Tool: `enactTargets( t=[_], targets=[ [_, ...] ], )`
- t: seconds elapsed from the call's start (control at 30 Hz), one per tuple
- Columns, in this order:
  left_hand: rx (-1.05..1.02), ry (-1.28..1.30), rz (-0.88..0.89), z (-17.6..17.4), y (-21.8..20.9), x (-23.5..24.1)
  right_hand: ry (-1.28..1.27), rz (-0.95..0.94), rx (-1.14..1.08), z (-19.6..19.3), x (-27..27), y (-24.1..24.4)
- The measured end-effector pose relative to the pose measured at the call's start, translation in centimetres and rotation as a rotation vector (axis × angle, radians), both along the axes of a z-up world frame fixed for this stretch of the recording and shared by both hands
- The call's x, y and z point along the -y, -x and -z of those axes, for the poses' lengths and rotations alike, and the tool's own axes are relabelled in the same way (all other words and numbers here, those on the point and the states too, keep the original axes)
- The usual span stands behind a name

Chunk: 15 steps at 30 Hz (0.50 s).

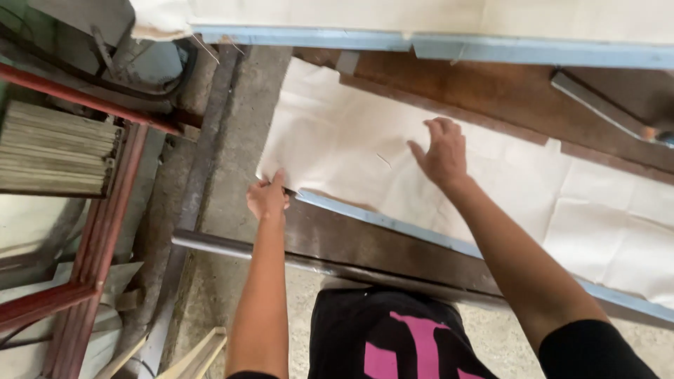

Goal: Marking and cutting a long strip of white material on a workbench using metal guides and cutting tools.

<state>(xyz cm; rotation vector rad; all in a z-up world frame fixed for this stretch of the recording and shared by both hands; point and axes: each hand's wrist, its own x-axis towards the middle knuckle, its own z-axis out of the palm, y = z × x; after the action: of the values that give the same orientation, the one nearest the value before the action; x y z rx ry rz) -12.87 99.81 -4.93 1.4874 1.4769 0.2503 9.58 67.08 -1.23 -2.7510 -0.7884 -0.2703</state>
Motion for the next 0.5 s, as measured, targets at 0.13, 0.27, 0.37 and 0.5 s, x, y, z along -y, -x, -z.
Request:
enactTargets(
  t=[0.13, 0.27, 0.37, 0.5],
  targets=[
    [0.064, 0.062, -0.092, -0.8, 0.1, -0.7, 0.098, 0.084, -0.054, -2.3, -3.3, -5.4],
    [0.136, 0.17, -0.184, -1.5, -0.2, -0.5, 0.2, 0.121, -0.255, -2.0, -5.1, -9.1],
    [0.195, 0.157, -0.224, -2.8, -0.1, -0.3, 0.239, 0.096, -0.375, -3.3, -6.3, -9.6],
    [0.232, 0.096, -0.147, -6.1, 0.3, 0.7, 0.2, 0.031, -0.469, -2.3, -6.1, -11.6]
  ],
)
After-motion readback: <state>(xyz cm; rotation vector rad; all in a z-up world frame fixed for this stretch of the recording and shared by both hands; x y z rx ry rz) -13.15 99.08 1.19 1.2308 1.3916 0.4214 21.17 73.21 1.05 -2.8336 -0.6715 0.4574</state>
